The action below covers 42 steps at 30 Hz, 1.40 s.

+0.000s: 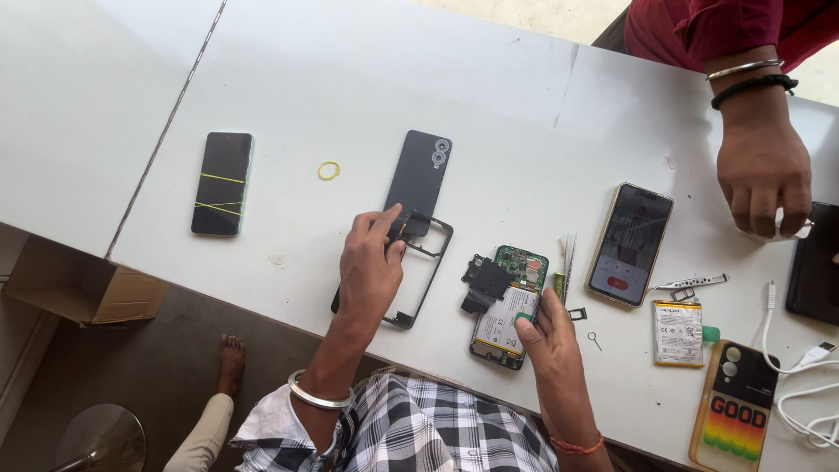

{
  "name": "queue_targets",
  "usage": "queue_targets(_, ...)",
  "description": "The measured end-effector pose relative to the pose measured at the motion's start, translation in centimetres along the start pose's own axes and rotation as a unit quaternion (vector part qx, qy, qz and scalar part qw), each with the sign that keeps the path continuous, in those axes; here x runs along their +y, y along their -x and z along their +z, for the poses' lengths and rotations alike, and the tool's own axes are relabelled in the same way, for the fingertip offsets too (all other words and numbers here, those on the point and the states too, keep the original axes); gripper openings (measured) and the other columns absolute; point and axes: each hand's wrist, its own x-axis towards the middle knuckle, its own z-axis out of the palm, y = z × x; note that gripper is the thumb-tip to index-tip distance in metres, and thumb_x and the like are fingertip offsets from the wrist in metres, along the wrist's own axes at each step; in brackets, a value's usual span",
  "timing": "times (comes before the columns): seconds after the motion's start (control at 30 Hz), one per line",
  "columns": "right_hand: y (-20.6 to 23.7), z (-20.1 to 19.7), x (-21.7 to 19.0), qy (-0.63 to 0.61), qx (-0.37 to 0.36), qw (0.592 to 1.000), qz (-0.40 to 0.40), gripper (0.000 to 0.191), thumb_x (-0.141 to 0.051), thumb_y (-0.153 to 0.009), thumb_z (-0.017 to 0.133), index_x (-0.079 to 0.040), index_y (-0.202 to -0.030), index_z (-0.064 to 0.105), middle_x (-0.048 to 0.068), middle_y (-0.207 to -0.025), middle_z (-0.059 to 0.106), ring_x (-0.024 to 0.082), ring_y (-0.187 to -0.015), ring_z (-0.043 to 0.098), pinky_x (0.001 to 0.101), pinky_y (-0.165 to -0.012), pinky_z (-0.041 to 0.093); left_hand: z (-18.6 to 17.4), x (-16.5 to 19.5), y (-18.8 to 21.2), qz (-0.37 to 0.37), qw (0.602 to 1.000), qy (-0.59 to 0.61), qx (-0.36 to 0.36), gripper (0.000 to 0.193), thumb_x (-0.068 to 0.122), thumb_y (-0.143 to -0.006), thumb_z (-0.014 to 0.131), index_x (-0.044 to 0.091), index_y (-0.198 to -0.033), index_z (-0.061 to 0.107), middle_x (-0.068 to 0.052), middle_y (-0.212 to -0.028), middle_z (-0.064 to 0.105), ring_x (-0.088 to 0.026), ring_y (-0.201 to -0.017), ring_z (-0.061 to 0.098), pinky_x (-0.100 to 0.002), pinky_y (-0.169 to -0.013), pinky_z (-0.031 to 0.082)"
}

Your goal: The person disassembles a smartphone using a screwdriver and tweezers, removing the back cover and internal components. They then handle another smartphone, navigating its screen, before returning to the disassembled unit to continue removing parts.

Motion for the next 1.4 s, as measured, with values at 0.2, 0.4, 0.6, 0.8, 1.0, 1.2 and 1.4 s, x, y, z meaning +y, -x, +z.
queue_targets(0.2,0.5,-1.2,0.6,0.068,-0.005,0.998,-0.009,0.076,-0.027,-0.093,0.063,0.000,-0.155,0.031,0.026,-0.155,0.040,0.031,-0.146,0.040,0.0422,-0.116,0.037,3.0,1.7,2.0,0.202,0.975,-0.056,-0.077,0.038,0.030,-0.091,0.079,0.009,-0.121,0.071,-0.007,-0.109,0.067,-0.024,-0.098,0.063,-0.039,-0.089,0.051)
queue_targets(0.4,0.4,-3.0,1.3,0.088,0.068,0.991,-0.077,0.055,-0.024,-0.092,0.068,0.000,-0.139,0.054,0.020,-0.139,0.058,0.026,-0.127,0.058,0.0371,-0.102,0.052,5.3,3.8,4.3,0.238,0.966,-0.051,-0.090,0.060,0.037,-0.075,0.085,-0.001,-0.117,0.069,-0.016,-0.104,0.065,-0.028,-0.090,0.062,-0.043,-0.079,0.051)
queue_targets(0.6,-0.7,-6.2,1.4,0.371,0.266,0.870,-0.186,0.041,-0.032,-0.095,0.073,-0.011,-0.129,0.065,0.012,-0.135,0.047,0.027,-0.122,0.048,0.0413,-0.102,0.048,5.0,3.7,4.0,0.230,0.971,0.006,-0.070,0.037,0.022,-0.086,0.076,-0.002,-0.113,0.069,-0.017,-0.108,0.071,-0.029,-0.089,0.072,-0.039,-0.081,0.059)
queue_targets(0.8,-3.1,-8.7,2.2,0.501,0.288,0.774,-0.257,0.063,-0.051,-0.094,0.077,-0.014,-0.142,0.063,0.015,-0.152,0.027,0.039,-0.134,0.029,0.0544,-0.117,0.030,4.1,3.6,3.1,0.163,0.985,0.014,-0.044,0.025,0.019,-0.089,0.073,0.001,-0.106,0.073,-0.015,-0.100,0.075,-0.025,-0.081,0.076,-0.034,-0.072,0.061)
queue_targets(1.0,-3.9,-9.0,2.3,0.529,0.301,0.751,-0.255,0.065,-0.052,-0.095,0.076,-0.013,-0.145,0.060,0.016,-0.150,0.028,0.038,-0.133,0.028,0.0557,-0.115,0.029,3.6,4.1,2.5,0.155,0.988,0.006,-0.013,0.022,0.019,-0.089,0.074,0.002,-0.102,0.074,-0.013,-0.095,0.076,-0.024,-0.079,0.076,-0.034,-0.069,0.061)
queue_targets(1.2,-2.9,-8.9,2.4,0.444,0.313,0.806,-0.236,0.059,-0.037,-0.097,0.074,-0.008,-0.144,0.055,0.015,-0.150,0.030,0.036,-0.135,0.027,0.0533,-0.118,0.029,2.9,4.4,1.0,0.088,0.996,-0.005,-0.021,0.018,0.019,-0.094,0.069,0.004,-0.103,0.074,-0.011,-0.094,0.076,-0.024,-0.069,0.075,-0.034,-0.063,0.061)
queue_targets(1.4,-3.4,-9.0,1.8,0.445,0.323,0.800,-0.241,0.058,-0.033,-0.094,0.075,-0.007,-0.141,0.055,0.015,-0.145,0.034,0.034,-0.140,0.027,0.0555,-0.118,0.024,4.3,4.7,-2.2,0.137,0.990,-0.020,0.009,0.018,0.021,-0.097,0.068,0.007,-0.105,0.076,-0.009,-0.093,0.077,-0.025,-0.079,0.075,-0.036,-0.070,0.059)
